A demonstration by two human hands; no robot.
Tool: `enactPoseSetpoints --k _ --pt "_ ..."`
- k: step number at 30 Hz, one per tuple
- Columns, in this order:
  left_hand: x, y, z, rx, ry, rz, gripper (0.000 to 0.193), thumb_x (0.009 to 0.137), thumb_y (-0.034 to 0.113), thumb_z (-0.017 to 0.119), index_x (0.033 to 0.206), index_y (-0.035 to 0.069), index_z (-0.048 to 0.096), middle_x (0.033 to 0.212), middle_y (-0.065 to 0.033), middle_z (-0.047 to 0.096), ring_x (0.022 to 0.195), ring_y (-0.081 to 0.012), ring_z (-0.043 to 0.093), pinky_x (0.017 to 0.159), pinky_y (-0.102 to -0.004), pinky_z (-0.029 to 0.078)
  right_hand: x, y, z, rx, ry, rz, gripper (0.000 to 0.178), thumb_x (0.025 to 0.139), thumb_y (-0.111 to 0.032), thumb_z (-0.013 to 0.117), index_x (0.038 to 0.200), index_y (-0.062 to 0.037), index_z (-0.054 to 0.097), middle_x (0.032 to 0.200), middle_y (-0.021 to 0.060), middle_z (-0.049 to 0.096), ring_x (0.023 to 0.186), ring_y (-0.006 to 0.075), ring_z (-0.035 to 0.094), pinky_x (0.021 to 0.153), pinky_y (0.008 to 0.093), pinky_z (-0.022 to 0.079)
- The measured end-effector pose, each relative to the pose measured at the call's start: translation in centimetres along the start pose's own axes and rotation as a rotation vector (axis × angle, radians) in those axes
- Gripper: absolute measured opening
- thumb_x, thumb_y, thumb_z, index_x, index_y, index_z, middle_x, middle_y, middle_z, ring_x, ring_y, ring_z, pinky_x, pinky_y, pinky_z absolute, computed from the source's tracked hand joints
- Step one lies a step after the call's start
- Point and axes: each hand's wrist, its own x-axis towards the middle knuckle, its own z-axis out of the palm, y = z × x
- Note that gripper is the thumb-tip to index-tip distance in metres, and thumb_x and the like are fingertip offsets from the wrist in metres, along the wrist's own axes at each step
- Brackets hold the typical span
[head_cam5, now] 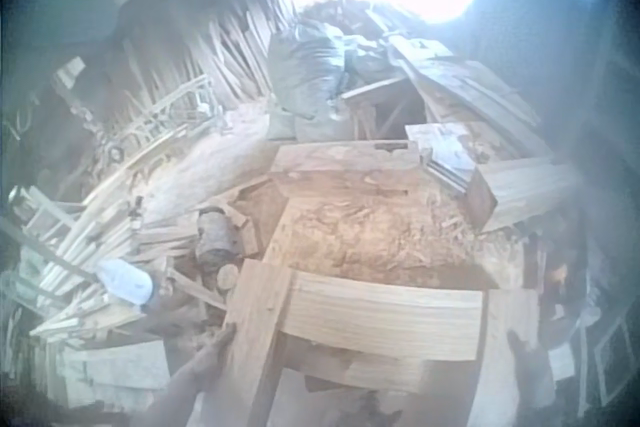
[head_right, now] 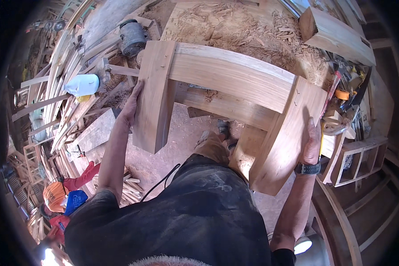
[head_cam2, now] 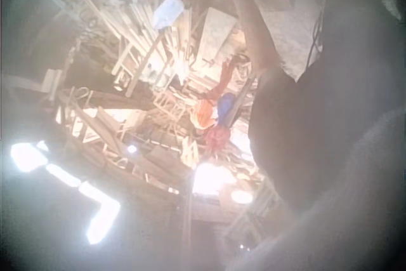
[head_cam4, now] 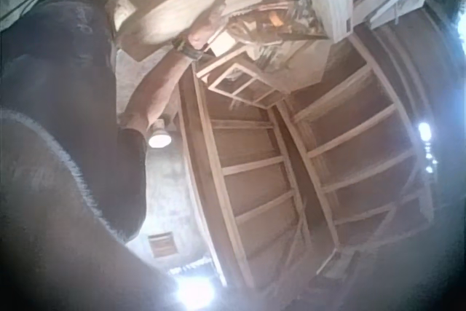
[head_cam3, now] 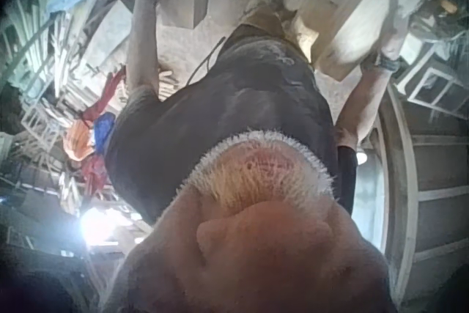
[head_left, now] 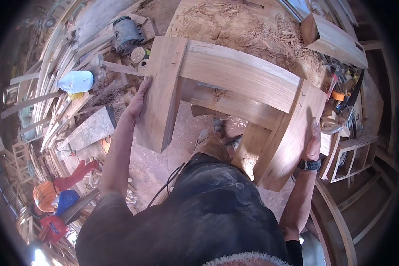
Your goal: The person aligns wooden boards on a workbench using a speed square, joins them by hammering nails, and measures the assembly with a tape measure before lifting the wooden frame.
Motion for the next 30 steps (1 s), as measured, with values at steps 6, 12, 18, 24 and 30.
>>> enactPoseSetpoints --k 6,12,18,24,30 --pt "-2.7 -0.6 -0.1 -0.016 0.046 0.01 0.09 0.092 0.074 0.063 0.149 0.005 0.056 0.13 -0.0135 0.07 0.11 -0.0201 0.071 0.098 -0.0351 0.054 -0.3 -1.6 1.2 0.022 -0.013 0.081 0.082 0.099 -0.035 0.066 0.16 0.0079 0.032 0.159 0.0175 0.046 0.145 0.0266 0.047 0.122 0.0386 0.034" --pt "-3.4 -3.2 -1.3 -0.07 0.052 0.004 0.083 0.091 0.068 0.069 0.144 0.005 0.058 0.127 -0.0132 0.071 0.107 -0.0202 0.072 0.093 -0.0376 0.057 -1.1 -2.2 1.7 0.028 -0.042 0.069 0.075 0.101 -0.037 0.063 0.159 0.0018 0.037 0.155 0.017 0.051 0.139 0.0269 0.055 0.118 0.0411 0.043" --pt "-3.4 -3.8 -2.1 -0.169 0.049 0.114 0.077 0.095 0.056 0.073 0.148 0.004 0.053 0.128 -0.0088 0.068 0.11 -0.0184 0.069 0.096 -0.0351 0.055 -2.1 -1.6 0.5 0.019 0.179 0.045 0.074 0.104 -0.039 0.058 0.159 0.0074 0.037 0.164 0.0174 0.042 0.151 0.0271 0.04 0.128 0.0388 0.025" --pt "-3.6 -2.5 -2.7 -0.195 0.043 0.229 0.07 0.1 0.051 0.069 0.15 0.005 0.053 0.137 -0.0057 0.065 0.122 -0.0167 0.062 0.107 -0.0334 0.047 -3.2 -3.8 2.2 0.214 0.153 0.146 0.069 0.1 -0.033 0.07 0.153 0.0029 0.046 0.154 0.0102 0.054 0.139 0.0237 0.052 0.121 0.0377 0.036" --pt "-4.5 1.3 -2.5 -0.184 0.048 0.333 0.067 0.107 0.047 0.057 0.154 0.0 0.046 0.148 -0.0102 0.059 0.135 -0.0205 0.056 0.115 -0.0362 0.043 -3.2 -9.1 2.6 0.012 0.324 -0.092 0.072 0.101 -0.039 0.07 0.151 0.0074 0.047 0.151 0.0133 0.057 0.139 0.0247 0.054 0.121 0.0366 0.037"
